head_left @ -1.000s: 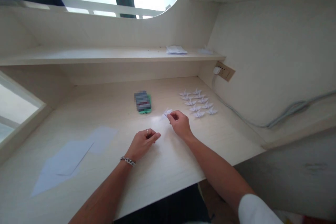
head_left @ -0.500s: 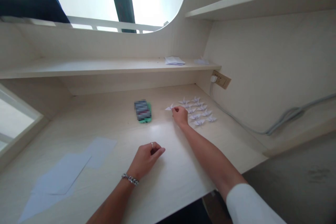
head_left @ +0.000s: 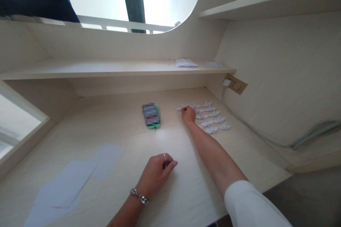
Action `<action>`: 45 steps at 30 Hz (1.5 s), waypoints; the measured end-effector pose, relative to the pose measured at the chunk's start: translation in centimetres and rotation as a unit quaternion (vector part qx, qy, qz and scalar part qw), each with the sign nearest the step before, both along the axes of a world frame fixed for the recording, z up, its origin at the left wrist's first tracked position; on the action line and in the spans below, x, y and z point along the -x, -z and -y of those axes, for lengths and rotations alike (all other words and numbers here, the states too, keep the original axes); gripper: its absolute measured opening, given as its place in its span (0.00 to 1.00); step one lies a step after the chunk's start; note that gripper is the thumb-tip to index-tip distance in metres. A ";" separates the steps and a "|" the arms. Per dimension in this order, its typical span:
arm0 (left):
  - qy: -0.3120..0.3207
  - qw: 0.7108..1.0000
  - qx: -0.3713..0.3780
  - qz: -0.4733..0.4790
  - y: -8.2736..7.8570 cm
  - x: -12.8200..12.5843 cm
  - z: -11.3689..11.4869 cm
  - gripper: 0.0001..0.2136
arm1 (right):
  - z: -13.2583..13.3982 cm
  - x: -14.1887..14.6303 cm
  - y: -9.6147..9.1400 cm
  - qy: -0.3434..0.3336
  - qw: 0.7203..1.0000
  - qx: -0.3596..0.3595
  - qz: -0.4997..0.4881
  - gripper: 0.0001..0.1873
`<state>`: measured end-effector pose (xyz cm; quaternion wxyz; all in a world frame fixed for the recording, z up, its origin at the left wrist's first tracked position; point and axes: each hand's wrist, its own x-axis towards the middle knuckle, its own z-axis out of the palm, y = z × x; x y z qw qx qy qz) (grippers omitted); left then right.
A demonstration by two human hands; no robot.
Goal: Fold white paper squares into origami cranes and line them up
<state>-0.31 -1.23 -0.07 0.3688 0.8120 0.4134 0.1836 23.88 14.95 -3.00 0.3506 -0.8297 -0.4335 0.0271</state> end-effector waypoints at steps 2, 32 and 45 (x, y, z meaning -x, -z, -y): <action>0.004 1.000 -0.004 -0.005 0.0 0.0 0.0 0.14 | -0.1 0.0 -0.1 0.004 1.000 0.003 0.004 0.14; -0.433 0.836 -0.038 -0.334 -1.6 24.7 -2.9 0.28 | 16.4 6.9 0.8 -0.331 0.943 0.023 0.030 0.13; -0.444 0.843 -0.059 -0.298 -3.1 24.3 -3.6 0.18 | 16.3 6.9 0.8 -0.346 0.938 0.014 0.019 0.11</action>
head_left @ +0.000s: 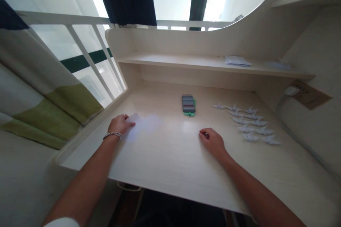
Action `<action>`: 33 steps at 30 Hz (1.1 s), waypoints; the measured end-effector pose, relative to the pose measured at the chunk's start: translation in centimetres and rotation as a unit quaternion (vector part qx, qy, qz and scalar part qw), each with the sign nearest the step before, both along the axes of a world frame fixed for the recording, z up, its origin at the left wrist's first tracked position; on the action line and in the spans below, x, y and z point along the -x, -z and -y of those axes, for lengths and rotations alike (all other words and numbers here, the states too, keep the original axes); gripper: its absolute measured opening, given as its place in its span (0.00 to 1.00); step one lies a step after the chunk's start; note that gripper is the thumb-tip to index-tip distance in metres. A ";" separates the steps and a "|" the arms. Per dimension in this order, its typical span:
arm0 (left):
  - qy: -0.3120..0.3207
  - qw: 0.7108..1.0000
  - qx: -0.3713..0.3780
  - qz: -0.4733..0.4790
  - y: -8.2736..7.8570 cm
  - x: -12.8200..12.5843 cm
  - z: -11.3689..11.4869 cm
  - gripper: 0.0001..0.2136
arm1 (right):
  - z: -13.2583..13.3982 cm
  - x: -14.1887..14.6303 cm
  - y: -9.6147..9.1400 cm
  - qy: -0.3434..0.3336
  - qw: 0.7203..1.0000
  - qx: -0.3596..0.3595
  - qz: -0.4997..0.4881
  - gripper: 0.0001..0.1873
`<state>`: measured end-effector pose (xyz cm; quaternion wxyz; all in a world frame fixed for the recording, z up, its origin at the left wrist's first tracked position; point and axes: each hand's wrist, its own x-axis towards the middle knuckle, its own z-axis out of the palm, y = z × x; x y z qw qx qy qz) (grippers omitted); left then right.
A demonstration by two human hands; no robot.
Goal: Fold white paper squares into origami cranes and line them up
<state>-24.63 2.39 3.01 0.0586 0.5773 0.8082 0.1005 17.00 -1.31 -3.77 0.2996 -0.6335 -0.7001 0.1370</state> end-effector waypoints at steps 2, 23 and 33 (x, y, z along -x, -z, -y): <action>0.006 1.000 -0.015 0.011 -1.2 -0.5 0.6 0.17 | -0.1 -0.2 0.0 -0.004 1.000 0.000 -0.008 0.11; 0.260 0.921 -0.024 0.289 2.1 -19.0 5.5 0.11 | 5.7 -2.0 -0.9 0.015 0.868 0.230 -0.439 0.14; 0.455 0.860 -0.187 0.137 5.1 -21.8 9.2 0.19 | 6.8 -1.1 -1.7 0.068 0.813 0.248 -0.522 0.10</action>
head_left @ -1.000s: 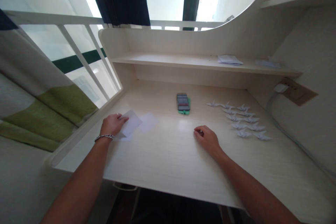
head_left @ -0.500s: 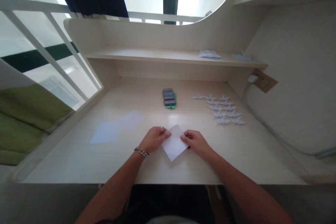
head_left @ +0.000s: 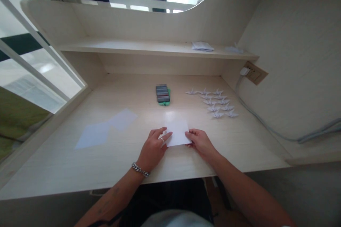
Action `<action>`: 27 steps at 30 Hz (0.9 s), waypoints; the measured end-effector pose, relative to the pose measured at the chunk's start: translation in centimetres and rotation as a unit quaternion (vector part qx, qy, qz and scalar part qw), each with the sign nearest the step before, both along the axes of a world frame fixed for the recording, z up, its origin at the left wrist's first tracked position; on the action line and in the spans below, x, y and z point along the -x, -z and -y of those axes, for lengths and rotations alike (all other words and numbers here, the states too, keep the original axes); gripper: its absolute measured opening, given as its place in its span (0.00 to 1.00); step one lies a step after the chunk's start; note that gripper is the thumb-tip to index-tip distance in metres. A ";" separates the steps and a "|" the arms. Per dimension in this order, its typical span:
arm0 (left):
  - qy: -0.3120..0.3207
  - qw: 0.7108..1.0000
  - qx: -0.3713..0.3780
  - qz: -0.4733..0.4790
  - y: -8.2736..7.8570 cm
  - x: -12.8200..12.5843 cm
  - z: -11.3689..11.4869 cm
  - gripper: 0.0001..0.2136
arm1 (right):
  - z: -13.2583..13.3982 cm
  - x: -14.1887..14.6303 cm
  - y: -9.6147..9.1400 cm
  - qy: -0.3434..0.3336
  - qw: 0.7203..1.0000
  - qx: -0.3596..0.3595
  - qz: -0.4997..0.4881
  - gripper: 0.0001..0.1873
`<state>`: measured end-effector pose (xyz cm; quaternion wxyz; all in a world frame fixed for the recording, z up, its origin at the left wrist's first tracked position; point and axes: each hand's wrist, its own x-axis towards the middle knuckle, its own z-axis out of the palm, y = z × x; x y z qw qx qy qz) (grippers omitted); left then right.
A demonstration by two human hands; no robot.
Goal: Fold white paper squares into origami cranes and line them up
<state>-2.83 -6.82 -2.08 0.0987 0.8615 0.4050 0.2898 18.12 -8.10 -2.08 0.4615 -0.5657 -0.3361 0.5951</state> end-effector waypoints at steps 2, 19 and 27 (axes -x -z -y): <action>0.023 0.999 -0.001 -0.029 0.0 -0.2 0.1 0.15 | 0.3 -0.3 0.2 -0.018 1.000 -0.002 0.024 0.10; 0.072 0.993 0.096 -0.015 -0.1 0.3 1.4 0.11 | 3.8 -1.6 0.7 -0.169 0.818 -0.253 0.488 0.09; -0.041 0.976 0.215 0.008 -1.8 -0.5 1.2 0.11 | 2.6 -1.0 -0.7 -0.146 0.866 -0.166 0.448 0.08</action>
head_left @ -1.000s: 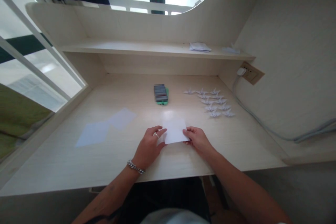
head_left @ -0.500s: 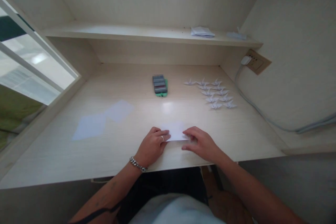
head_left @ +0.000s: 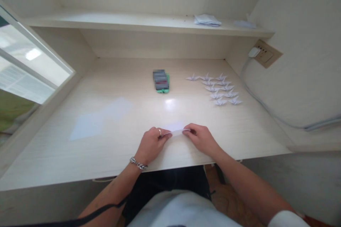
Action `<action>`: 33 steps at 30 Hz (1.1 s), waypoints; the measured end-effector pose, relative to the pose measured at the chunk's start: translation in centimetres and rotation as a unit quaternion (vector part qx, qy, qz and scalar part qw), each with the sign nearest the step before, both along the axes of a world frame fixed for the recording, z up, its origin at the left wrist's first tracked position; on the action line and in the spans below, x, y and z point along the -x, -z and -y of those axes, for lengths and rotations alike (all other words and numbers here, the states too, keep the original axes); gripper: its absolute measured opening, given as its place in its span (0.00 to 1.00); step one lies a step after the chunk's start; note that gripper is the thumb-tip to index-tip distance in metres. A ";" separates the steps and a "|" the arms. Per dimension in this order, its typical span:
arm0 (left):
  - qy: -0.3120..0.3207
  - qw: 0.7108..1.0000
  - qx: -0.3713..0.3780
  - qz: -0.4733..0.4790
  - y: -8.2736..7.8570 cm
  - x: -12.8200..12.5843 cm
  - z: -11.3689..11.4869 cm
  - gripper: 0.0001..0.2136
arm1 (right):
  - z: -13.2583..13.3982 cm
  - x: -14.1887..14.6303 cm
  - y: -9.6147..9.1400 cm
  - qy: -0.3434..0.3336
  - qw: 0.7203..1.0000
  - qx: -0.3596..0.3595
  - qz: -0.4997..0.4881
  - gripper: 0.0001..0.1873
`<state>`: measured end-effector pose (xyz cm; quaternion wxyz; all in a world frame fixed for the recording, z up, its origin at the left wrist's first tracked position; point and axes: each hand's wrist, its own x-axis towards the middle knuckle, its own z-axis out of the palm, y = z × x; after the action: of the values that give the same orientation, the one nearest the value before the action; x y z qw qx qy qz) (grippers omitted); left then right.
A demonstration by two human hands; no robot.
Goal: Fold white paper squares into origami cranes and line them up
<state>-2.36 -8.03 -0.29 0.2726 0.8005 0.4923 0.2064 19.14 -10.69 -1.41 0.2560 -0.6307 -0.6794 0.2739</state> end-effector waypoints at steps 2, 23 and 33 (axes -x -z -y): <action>-0.033 0.999 0.035 -0.015 -0.5 -0.4 -0.3 0.13 | -0.6 0.3 -0.2 0.039 0.999 0.022 0.004 0.09; -0.251 0.955 0.081 -0.137 -0.6 -1.8 1.1 0.13 | -2.2 1.7 -0.8 0.112 0.988 0.101 0.034 0.10; -0.277 0.947 0.068 -0.146 0.0 -1.9 1.2 0.13 | -2.8 1.7 -1.1 0.105 0.985 0.111 0.078 0.12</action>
<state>-0.49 -9.28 -0.32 0.1838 0.6331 0.7422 0.1208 17.46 -7.84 -0.34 0.1578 -0.7424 -0.5928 0.2692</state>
